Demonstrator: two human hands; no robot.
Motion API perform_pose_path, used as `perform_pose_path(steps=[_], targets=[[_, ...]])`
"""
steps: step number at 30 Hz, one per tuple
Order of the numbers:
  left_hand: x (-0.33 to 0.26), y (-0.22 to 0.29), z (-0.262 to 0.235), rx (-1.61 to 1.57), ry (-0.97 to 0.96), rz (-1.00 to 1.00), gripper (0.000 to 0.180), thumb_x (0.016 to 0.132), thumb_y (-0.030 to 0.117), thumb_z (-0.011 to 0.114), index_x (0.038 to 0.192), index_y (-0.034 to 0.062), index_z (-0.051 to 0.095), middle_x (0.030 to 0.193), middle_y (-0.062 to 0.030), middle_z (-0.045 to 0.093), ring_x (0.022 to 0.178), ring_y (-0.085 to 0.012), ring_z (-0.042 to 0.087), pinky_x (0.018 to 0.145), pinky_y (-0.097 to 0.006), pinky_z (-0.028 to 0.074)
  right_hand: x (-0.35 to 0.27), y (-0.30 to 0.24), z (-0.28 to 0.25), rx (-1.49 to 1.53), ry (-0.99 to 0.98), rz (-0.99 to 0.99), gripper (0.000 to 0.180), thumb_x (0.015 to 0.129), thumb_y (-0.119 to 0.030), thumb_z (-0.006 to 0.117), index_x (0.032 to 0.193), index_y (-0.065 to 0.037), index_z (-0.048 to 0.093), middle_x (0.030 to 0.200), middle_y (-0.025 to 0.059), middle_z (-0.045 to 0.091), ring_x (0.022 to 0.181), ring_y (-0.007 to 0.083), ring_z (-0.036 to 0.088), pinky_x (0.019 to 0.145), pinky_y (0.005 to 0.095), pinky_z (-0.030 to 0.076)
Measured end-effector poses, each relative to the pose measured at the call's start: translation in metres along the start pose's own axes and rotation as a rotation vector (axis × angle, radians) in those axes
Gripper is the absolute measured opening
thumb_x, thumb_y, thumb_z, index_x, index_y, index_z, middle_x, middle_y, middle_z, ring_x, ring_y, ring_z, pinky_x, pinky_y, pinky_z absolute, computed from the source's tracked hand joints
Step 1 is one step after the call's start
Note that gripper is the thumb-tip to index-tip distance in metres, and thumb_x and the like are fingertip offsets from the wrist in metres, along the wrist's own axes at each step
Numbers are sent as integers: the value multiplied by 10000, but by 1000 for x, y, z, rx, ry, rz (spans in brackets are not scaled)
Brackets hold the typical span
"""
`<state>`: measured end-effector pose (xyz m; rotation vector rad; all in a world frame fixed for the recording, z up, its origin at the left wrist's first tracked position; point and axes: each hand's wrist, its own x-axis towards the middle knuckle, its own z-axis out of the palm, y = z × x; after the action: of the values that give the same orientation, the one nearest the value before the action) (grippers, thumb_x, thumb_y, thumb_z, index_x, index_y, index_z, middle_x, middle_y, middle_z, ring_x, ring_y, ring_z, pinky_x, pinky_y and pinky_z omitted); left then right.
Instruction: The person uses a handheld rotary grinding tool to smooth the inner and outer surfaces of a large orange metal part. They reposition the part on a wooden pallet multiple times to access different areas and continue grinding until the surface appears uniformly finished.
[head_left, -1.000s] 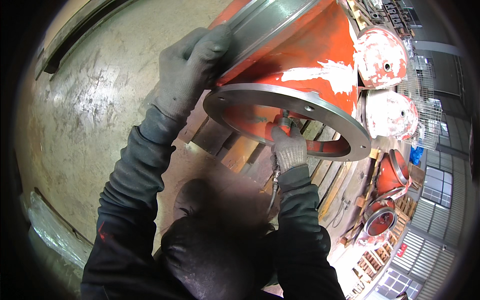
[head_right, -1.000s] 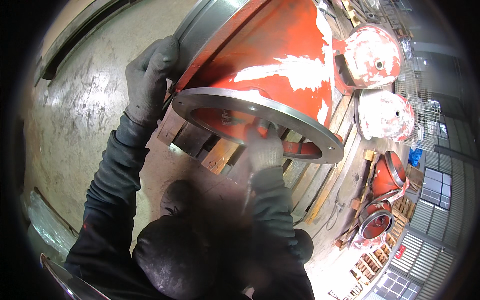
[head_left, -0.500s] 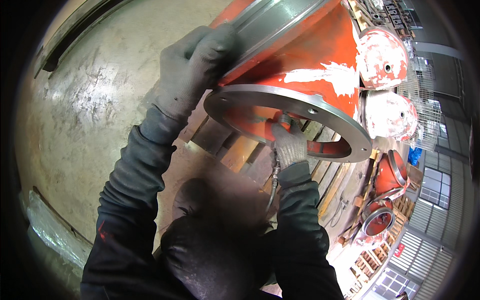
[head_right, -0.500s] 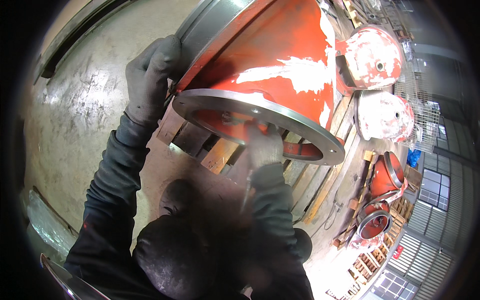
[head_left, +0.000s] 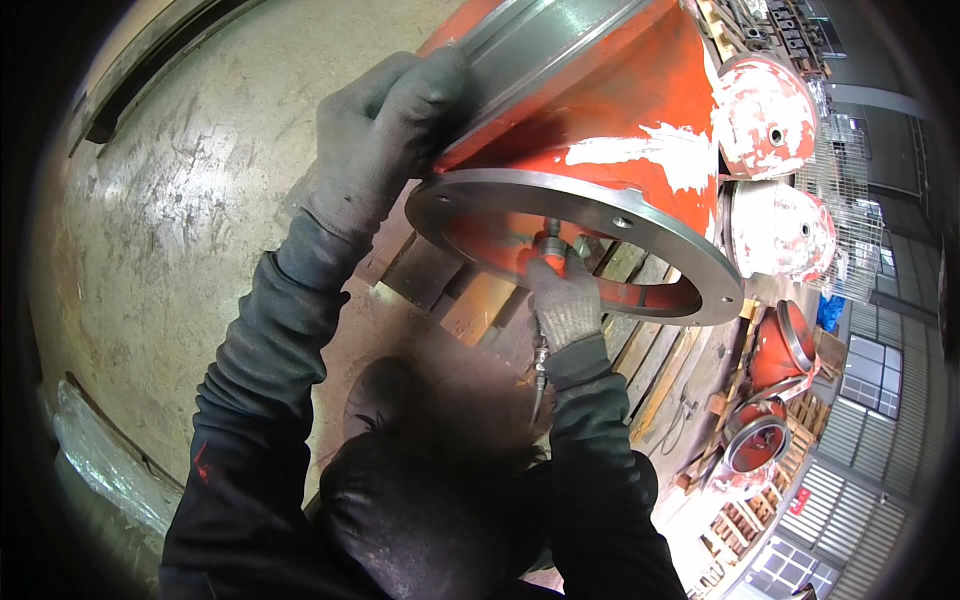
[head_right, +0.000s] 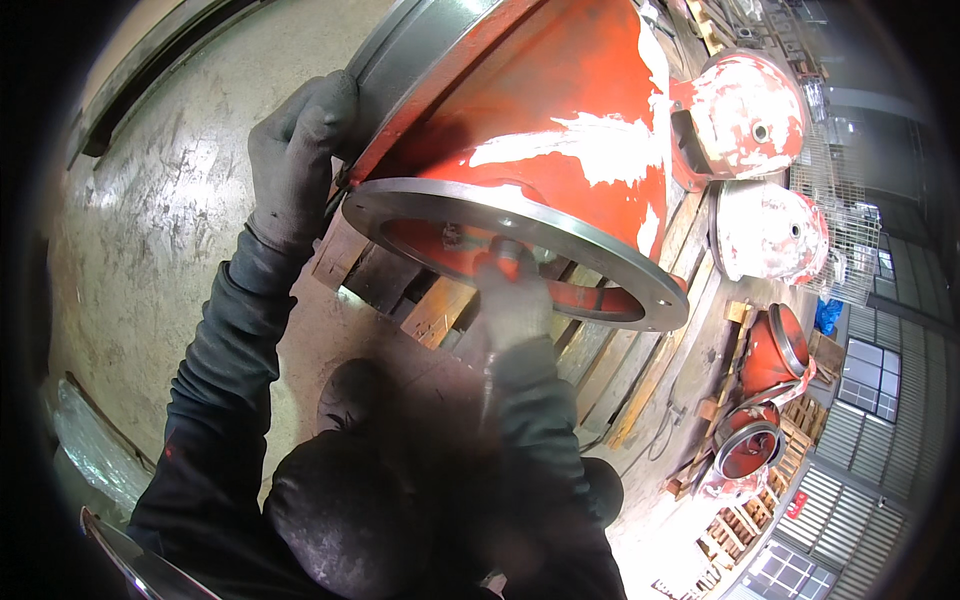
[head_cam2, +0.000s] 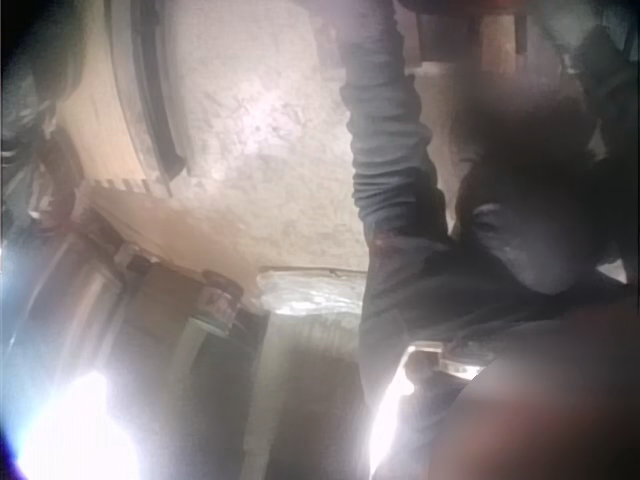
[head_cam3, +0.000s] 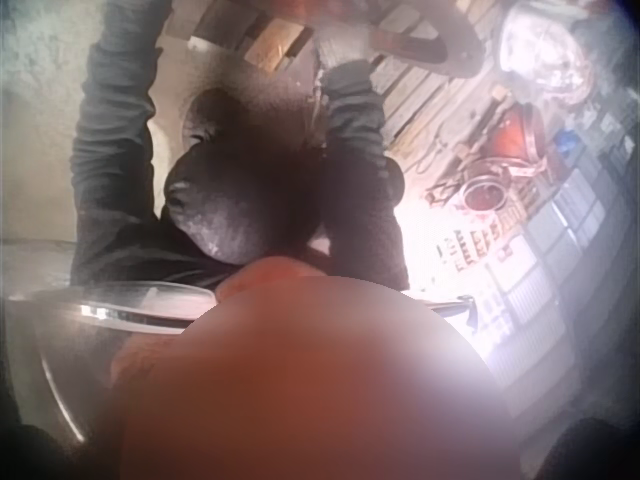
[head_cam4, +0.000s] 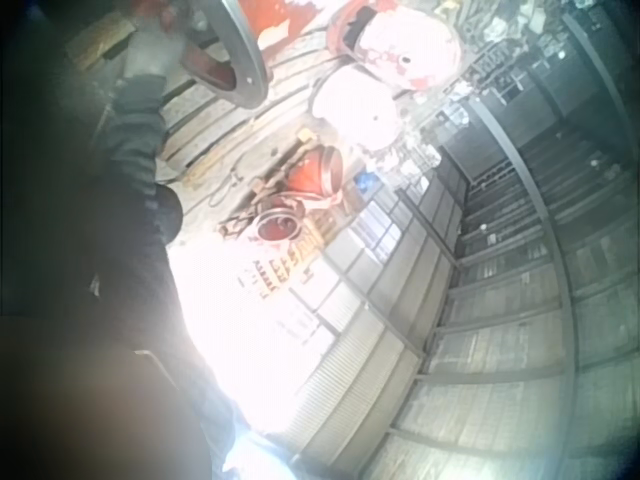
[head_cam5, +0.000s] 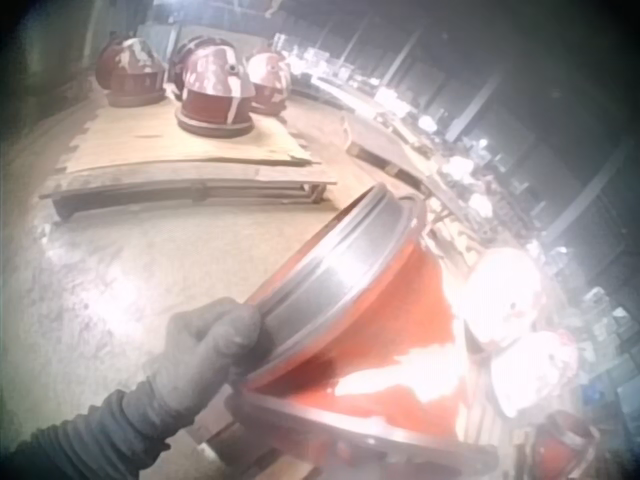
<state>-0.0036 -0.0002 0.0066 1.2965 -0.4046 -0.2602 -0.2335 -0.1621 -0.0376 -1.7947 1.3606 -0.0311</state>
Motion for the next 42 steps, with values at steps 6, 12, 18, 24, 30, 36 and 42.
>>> perform_pose_path(steps=[6, 12, 18, 24, 30, 36, 42], targets=[[1, 1, 0, -9, -14, -29, 513, 994, 521, 712, 1057, 14, 753, 788, -3, 654, 678, -78, 598, 576, -246, 495, -5, -8, 1, -21, -56, 40, 475, 946, -336, 718, 1310, -35, 670, 1109, 203, 737, 1016, 301, 705, 924, 412, 539], [0, 1, 2, -28, 12, -19, 504, 998, 506, 696, 1057, 9, 750, 796, -6, 651, 675, -88, 597, 581, -247, 499, -5, -7, -13, 70, 8, 18, 430, 933, -342, 725, 1215, -20, 688, 1042, 209, 731, 966, 307, 701, 892, 415, 541], [0, 2, 1, 7, 5, -34, 493, 997, 499, 689, 1061, 14, 751, 820, -9, 658, 686, -89, 601, 597, -251, 505, 11, 0, 3, 45, 7, -64, 323, 908, -291, 710, 1076, -20, 663, 727, 63, 613, 593, 164, 580, 532, 338, 453], [1, 1, 1, -62, -13, -45, 491, 994, 509, 694, 1047, 24, 756, 804, -1, 656, 684, -86, 595, 606, -244, 495, 6, -1, -10, 45, 51, -61, 299, 899, -278, 714, 1058, -34, 647, 652, 26, 581, 484, 138, 541, 443, 329, 425], [2, -1, -1, -8, -19, 4, 480, 990, 495, 703, 1055, 23, 758, 802, 5, 654, 676, -83, 587, 596, -240, 484, -5, 3, -3, -99, -13, -23, 457, 933, -372, 719, 1255, -52, 661, 1018, 221, 696, 908, 365, 679, 821, 427, 526], [2, -1, 1, -53, 1, -52, 471, 986, 485, 712, 1049, 20, 754, 785, 7, 640, 669, -78, 575, 586, -237, 476, -10, -6, -8, -156, -45, 48, 511, 951, -396, 708, 1335, -67, 634, 1123, 263, 726, 1043, 427, 714, 915, 458, 551], [0, 1, 2, -45, 8, -74, 465, 984, 480, 715, 1038, 20, 752, 782, 4, 635, 666, -76, 567, 581, -240, 471, -10, 4, -13, -287, -30, -96, 542, 960, -392, 701, 1362, -46, 588, 1137, 277, 724, 1043, 465, 712, 903, 491, 558]])
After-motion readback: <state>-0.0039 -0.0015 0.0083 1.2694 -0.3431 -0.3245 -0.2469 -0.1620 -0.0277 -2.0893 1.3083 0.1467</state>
